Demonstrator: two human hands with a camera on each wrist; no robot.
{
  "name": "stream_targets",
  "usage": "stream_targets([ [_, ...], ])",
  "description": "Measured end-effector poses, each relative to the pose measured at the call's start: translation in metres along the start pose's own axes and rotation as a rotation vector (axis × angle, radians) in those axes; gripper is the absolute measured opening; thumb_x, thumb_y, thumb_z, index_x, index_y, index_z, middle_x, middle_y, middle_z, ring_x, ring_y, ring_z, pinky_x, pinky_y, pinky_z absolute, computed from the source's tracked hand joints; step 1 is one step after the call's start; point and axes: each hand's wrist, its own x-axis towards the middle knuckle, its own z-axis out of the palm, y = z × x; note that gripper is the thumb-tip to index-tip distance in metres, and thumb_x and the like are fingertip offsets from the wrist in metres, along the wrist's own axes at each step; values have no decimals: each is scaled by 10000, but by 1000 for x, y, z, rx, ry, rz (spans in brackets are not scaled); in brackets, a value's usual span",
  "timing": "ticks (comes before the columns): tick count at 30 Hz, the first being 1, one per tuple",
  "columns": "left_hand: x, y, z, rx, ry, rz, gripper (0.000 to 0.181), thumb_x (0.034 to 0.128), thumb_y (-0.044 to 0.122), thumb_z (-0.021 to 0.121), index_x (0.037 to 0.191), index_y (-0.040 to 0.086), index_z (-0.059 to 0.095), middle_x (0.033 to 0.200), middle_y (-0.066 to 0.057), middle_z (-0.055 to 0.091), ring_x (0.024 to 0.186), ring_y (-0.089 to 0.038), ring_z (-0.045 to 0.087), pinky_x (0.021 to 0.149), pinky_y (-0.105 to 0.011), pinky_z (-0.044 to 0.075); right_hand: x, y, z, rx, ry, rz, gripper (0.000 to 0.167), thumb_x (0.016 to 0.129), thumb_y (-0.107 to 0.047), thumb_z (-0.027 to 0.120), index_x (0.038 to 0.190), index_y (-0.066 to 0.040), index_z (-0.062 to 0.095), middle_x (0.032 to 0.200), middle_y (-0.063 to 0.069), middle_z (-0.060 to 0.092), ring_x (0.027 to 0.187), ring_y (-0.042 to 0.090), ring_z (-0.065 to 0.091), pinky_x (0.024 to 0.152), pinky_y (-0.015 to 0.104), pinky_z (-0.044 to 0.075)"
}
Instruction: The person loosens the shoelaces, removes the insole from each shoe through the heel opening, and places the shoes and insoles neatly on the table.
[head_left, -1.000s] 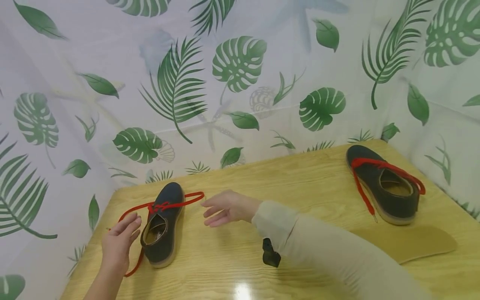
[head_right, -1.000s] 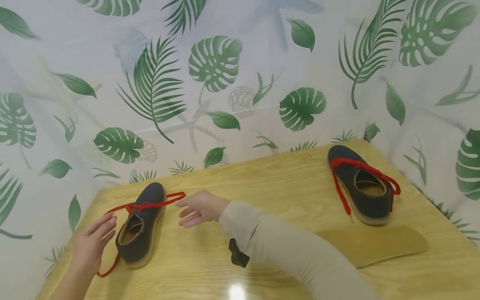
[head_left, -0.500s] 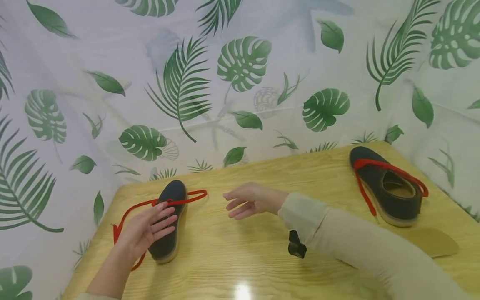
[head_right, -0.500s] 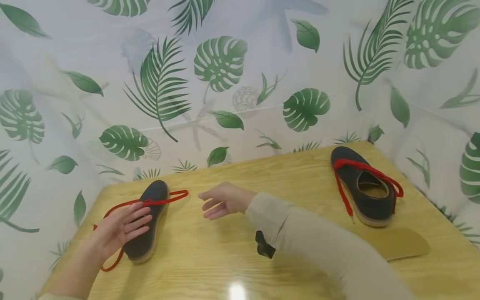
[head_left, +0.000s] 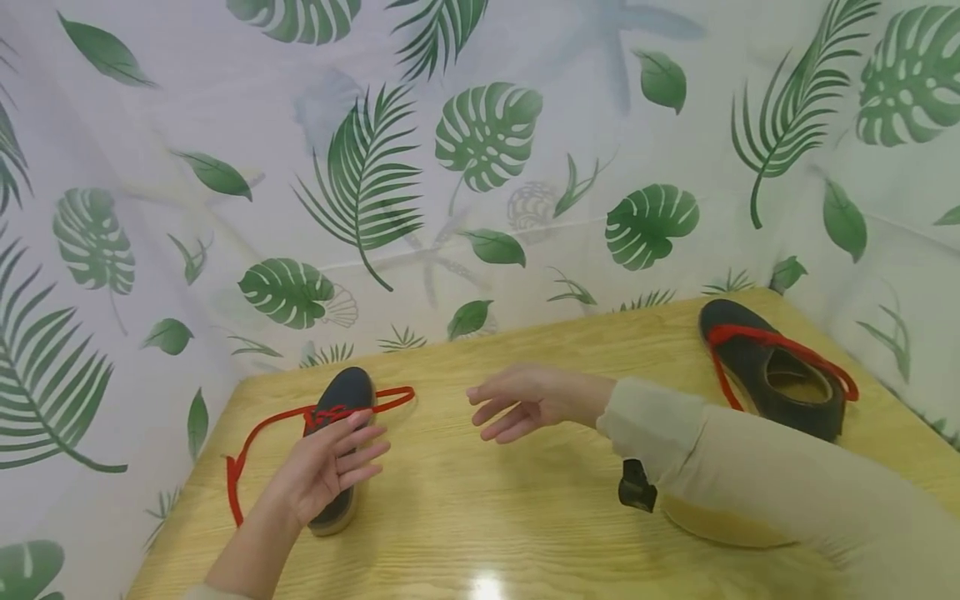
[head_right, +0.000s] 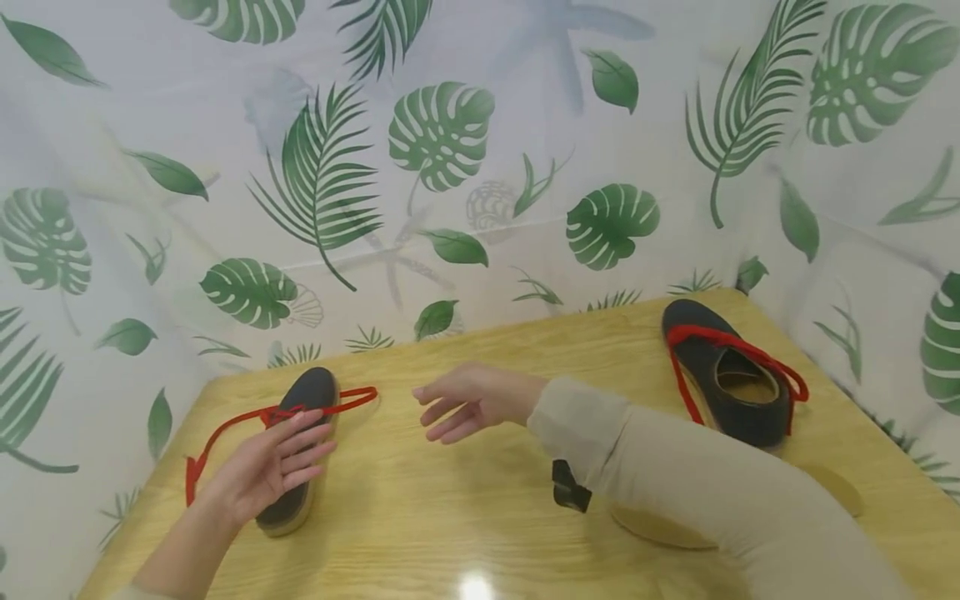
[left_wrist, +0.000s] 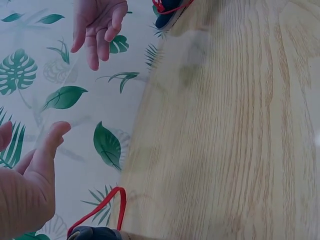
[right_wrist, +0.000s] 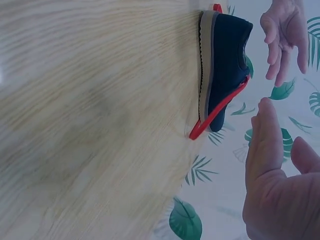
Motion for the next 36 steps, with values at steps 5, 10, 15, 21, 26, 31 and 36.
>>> stream_targets([
  [5,5,-1,10,39,19,-9,592,997,257,490,1486,32,243,1310,-127,568,1034,-178,658,860,-325,538,-8,1,-17,-4,-6,2,473,932,-268,607,1302,8,507,1107,148,662,807,213,702,707,335,583],
  [10,10,-3,18,51,-16,-8,596,994,267,494,1482,24,254,1381,-182,487,1057,-194,648,868,-328,534,-16,2,-35,-15,8,8,497,934,-273,601,1323,14,485,1145,168,642,803,199,700,703,326,583],
  [15,18,-7,27,61,-28,-15,597,979,270,525,1468,17,295,1380,-214,478,1068,-229,642,855,-335,540,-22,9,-53,-49,35,11,501,933,-285,598,1320,13,488,1151,165,643,812,193,702,707,327,583],
  [21,34,-12,44,73,-34,-44,550,973,250,534,1443,25,356,1386,-258,448,1068,-256,641,837,-344,547,-33,25,-78,-25,84,22,459,928,-290,603,1281,-9,516,1106,136,663,826,184,701,719,337,582],
  [26,46,-18,59,89,-43,-52,505,973,227,527,1418,29,394,1369,-269,462,1100,-301,618,827,-355,552,-42,37,-97,22,77,14,486,950,-292,570,1327,0,475,1046,104,670,850,180,694,768,357,574],
  [31,58,-29,72,63,-41,-55,482,961,220,555,1388,25,444,1332,-269,501,1101,-331,611,810,-366,557,-49,45,-114,75,62,24,505,949,-300,575,1342,-2,465,1020,82,680,872,182,692,811,371,562],
  [36,71,-41,88,36,-73,-66,490,960,237,558,1387,23,447,1326,-252,519,1116,-326,605,833,-366,549,-58,51,-135,106,70,39,544,944,-311,584,1375,-16,430,1010,53,694,901,180,689,828,361,556],
])
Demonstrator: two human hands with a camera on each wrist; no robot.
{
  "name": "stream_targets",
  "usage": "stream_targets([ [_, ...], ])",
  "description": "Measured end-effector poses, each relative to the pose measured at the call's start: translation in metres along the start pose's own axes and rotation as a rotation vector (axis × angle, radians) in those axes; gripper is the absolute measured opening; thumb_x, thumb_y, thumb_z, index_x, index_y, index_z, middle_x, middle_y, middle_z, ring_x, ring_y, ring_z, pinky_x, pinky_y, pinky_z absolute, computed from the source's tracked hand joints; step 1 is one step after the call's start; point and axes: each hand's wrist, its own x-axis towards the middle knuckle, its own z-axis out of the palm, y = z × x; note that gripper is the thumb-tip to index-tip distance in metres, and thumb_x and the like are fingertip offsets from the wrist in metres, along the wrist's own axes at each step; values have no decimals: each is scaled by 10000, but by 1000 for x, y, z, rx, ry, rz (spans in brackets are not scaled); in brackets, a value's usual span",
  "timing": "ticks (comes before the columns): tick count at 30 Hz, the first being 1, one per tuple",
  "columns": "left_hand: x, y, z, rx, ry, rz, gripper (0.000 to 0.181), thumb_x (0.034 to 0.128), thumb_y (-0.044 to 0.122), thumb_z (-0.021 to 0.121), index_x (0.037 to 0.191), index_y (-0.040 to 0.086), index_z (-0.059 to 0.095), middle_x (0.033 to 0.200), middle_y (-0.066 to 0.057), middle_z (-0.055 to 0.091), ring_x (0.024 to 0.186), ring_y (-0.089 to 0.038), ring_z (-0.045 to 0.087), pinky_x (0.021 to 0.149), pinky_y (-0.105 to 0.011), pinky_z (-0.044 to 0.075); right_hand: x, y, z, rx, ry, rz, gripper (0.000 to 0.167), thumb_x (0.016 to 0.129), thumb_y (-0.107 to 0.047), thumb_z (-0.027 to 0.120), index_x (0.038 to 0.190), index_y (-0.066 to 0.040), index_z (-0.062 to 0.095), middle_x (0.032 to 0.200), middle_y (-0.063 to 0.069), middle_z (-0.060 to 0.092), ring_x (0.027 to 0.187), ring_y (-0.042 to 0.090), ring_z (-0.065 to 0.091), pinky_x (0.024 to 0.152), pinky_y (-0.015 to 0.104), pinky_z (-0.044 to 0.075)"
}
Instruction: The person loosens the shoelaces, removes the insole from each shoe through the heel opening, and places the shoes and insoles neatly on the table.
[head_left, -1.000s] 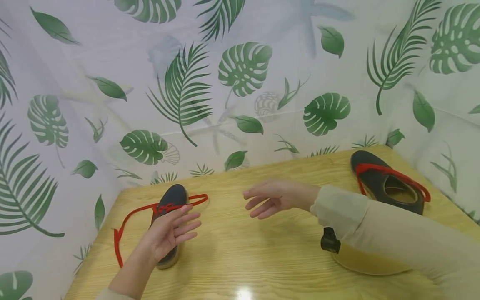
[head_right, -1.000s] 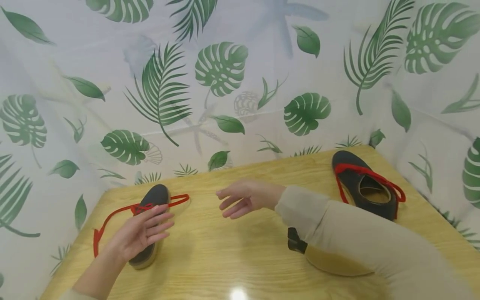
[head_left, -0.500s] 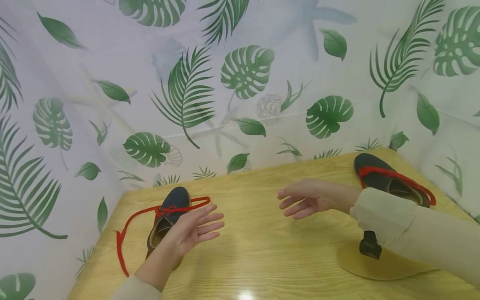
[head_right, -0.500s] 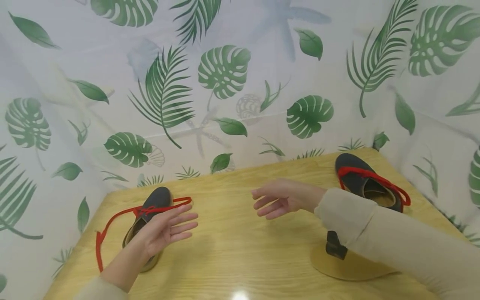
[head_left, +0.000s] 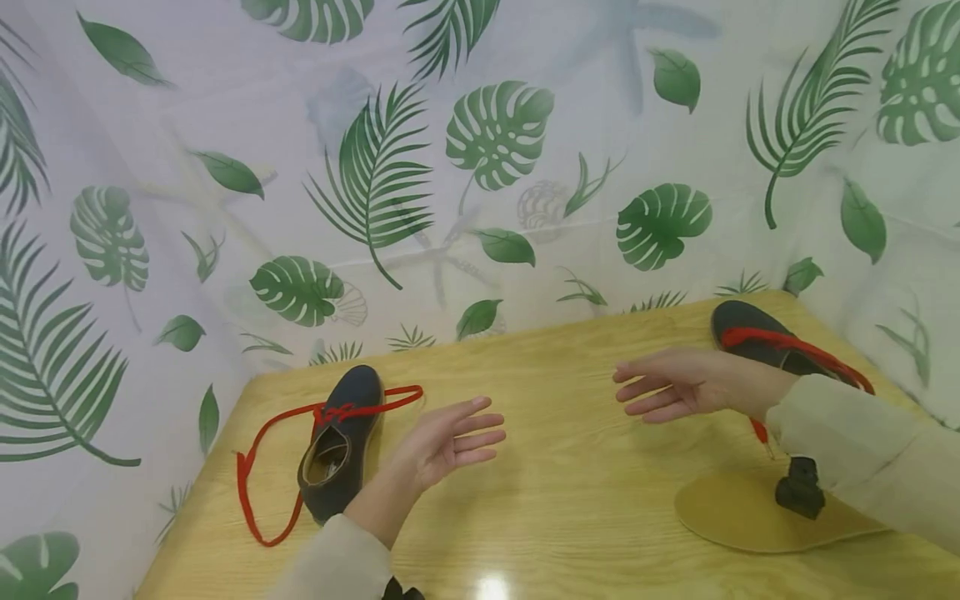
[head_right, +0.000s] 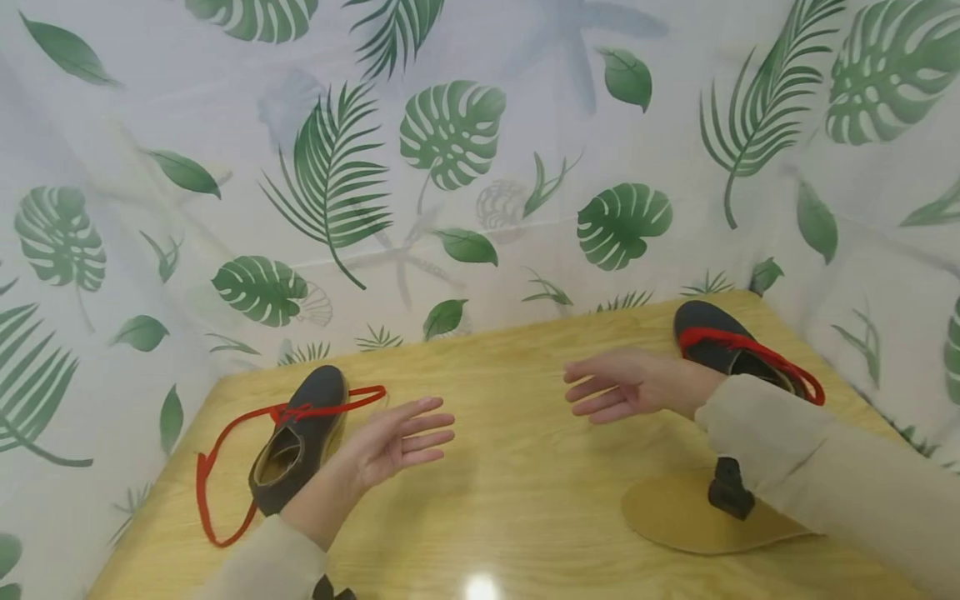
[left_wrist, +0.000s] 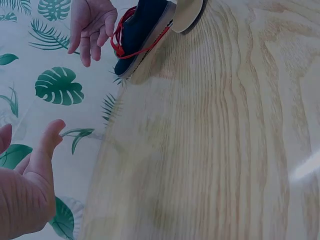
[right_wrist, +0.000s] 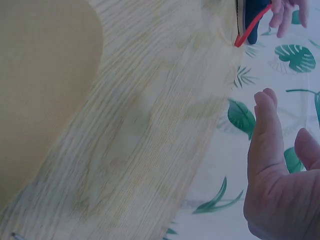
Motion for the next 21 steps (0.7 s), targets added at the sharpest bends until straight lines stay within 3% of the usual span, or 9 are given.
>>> stream_targets([
  [4,14,-8,17,-22,-36,-12,497,968,241,544,1392,6,434,1321,-245,526,1128,-330,597,867,-378,533,-8,2,-20,21,16,-4,515,943,-315,588,1358,-39,457,1038,56,695,928,190,686,855,373,544],
  [12,36,-17,53,-103,-111,-54,498,965,222,552,1385,-19,435,1296,-248,544,1153,-354,569,891,-390,515,-24,6,-62,40,40,-55,159,949,-299,582,1032,-204,679,1035,25,697,958,189,682,871,366,536],
  [21,53,-22,92,-133,-145,-87,475,936,225,598,1342,-1,494,1205,-208,617,1130,-359,582,901,-414,497,-43,16,-109,117,93,-32,207,965,-333,544,889,-266,725,999,-23,711,977,170,676,932,374,502],
])
